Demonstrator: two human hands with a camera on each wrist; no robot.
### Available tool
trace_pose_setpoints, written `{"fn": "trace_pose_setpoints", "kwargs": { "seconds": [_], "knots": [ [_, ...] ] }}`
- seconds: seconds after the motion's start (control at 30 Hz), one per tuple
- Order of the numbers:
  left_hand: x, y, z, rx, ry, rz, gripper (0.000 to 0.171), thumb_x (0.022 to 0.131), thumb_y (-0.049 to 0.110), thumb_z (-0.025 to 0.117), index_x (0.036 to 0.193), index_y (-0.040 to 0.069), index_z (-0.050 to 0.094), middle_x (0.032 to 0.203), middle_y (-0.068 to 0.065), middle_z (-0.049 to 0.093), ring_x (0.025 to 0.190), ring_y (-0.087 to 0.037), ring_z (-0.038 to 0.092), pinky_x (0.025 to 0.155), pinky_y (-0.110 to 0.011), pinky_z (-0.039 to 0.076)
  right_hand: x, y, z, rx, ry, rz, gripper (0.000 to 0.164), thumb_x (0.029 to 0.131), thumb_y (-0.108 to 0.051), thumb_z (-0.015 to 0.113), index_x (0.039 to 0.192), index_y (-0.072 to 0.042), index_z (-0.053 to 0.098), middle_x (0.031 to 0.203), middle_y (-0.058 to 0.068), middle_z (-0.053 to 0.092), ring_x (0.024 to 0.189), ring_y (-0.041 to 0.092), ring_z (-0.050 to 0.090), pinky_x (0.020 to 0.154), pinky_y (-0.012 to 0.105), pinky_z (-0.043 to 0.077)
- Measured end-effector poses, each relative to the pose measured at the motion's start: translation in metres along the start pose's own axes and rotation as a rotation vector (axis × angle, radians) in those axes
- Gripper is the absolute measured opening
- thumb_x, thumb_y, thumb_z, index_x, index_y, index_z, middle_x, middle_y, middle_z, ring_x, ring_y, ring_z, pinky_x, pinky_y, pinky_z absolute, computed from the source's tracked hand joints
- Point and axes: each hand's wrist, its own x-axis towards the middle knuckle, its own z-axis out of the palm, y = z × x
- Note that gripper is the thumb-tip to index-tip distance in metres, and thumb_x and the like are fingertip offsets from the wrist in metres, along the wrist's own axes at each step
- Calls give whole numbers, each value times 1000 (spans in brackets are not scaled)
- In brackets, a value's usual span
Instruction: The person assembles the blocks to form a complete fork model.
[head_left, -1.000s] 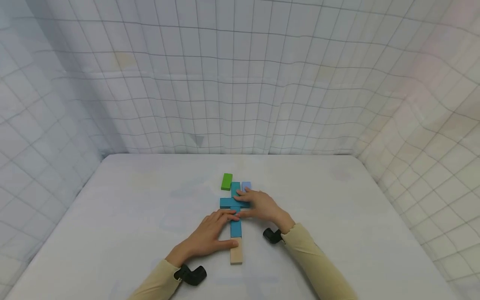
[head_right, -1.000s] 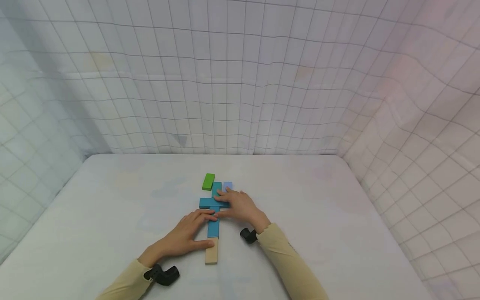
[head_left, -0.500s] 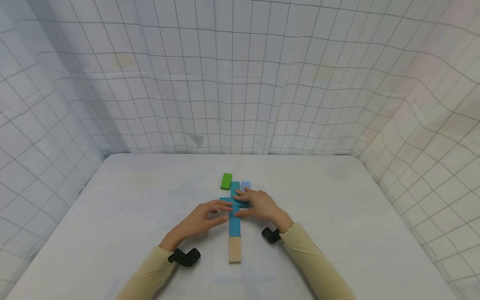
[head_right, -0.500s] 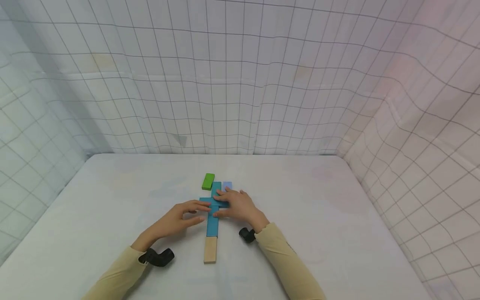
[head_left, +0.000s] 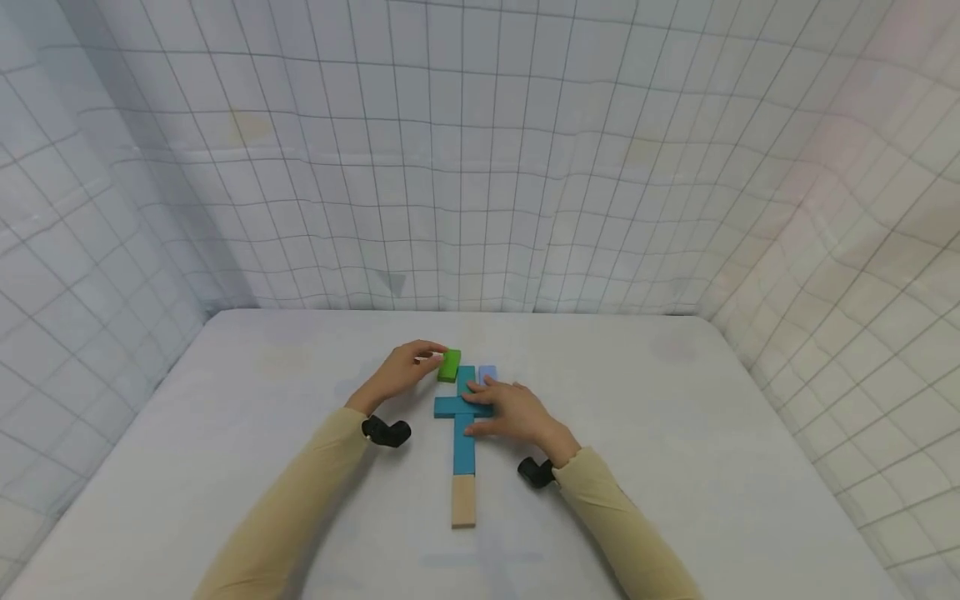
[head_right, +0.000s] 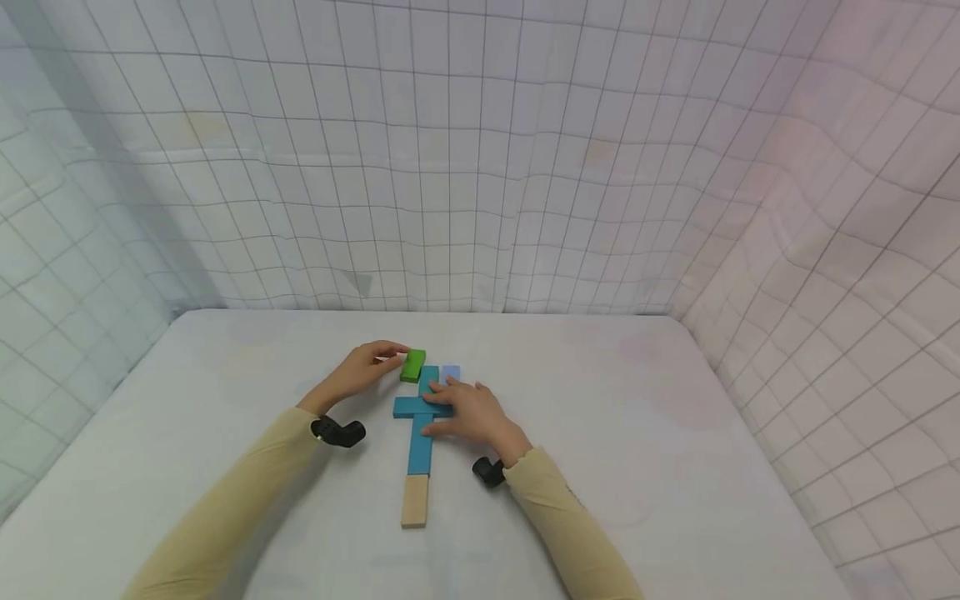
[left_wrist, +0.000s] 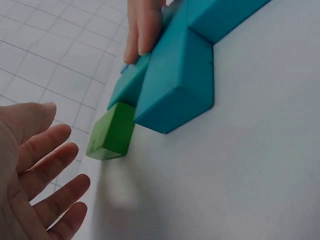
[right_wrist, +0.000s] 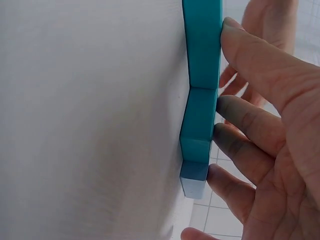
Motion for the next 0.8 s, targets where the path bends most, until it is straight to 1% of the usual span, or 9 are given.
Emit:
{"fn": "trace_pose_setpoints", "kwargs": {
  "seconds": [0.07,0.13,0.23,0.37,0.43,0.5,0.67,0.73,0.8],
  "knots": [
    [6,-5,3,17,-70,-35,42,99,25,53,133,0,52,132,-21,50,121,-37,45,98,-51,36,0,1,1,2,-1,4,64,79,-44,74,133,-14,56,143,0,42,136,27,30,101,61,26],
    [10,-9,5,39,-120,-55,49,98,26,54,139,0,45,136,-23,45,126,-39,39,102,-55,29,0,1,2,1,-2,4,64,80,-45,74,133,-14,56,143,0,42,136,26,30,101,61,26],
    [14,-13,7,77,-139,-76,57,96,27,57,143,0,39,137,-24,43,129,-41,35,103,-59,23,0,0,2,-6,-2,3,64,80,-45,73,133,-15,56,143,-1,42,136,26,30,101,61,25],
    [17,-17,5,94,-151,-84,58,95,28,60,143,2,39,140,-23,42,131,-40,31,105,-58,21,-1,-1,0,-15,-1,6,64,80,-45,73,134,-15,56,143,-1,42,136,26,30,102,61,25],
    [17,-20,5,99,-149,-77,58,94,28,62,142,2,41,141,-21,42,131,-40,32,105,-56,22,-2,-2,0,-16,-4,6,64,80,-45,73,134,-15,56,143,-1,41,136,26,30,102,61,24],
    [15,-22,5,109,-134,-58,58,92,28,64,140,2,44,138,-20,45,128,-38,36,104,-54,25,-1,-1,0,-16,-9,5,64,80,-46,72,134,-15,55,144,-2,41,136,26,29,102,61,24],
    [15,-25,6,148,-74,10,58,90,27,68,135,-2,48,126,-20,53,113,-35,45,98,-50,30,0,2,0,-33,-2,-1,65,80,-47,72,134,-16,55,143,-1,41,136,26,29,101,61,25],
    [14,-27,6,147,-56,16,58,89,27,69,134,-3,49,124,-20,53,112,-35,46,97,-50,31,0,2,0,-33,3,-2,64,80,-47,72,134,-16,55,143,-1,41,136,26,30,101,61,26],
    [10,-29,7,142,-38,3,59,88,29,70,133,-3,50,124,-21,53,111,-35,46,96,-50,33,0,2,1,-28,1,0,65,80,-47,72,134,-16,55,144,-1,41,136,26,30,101,61,26]
  ]
}}
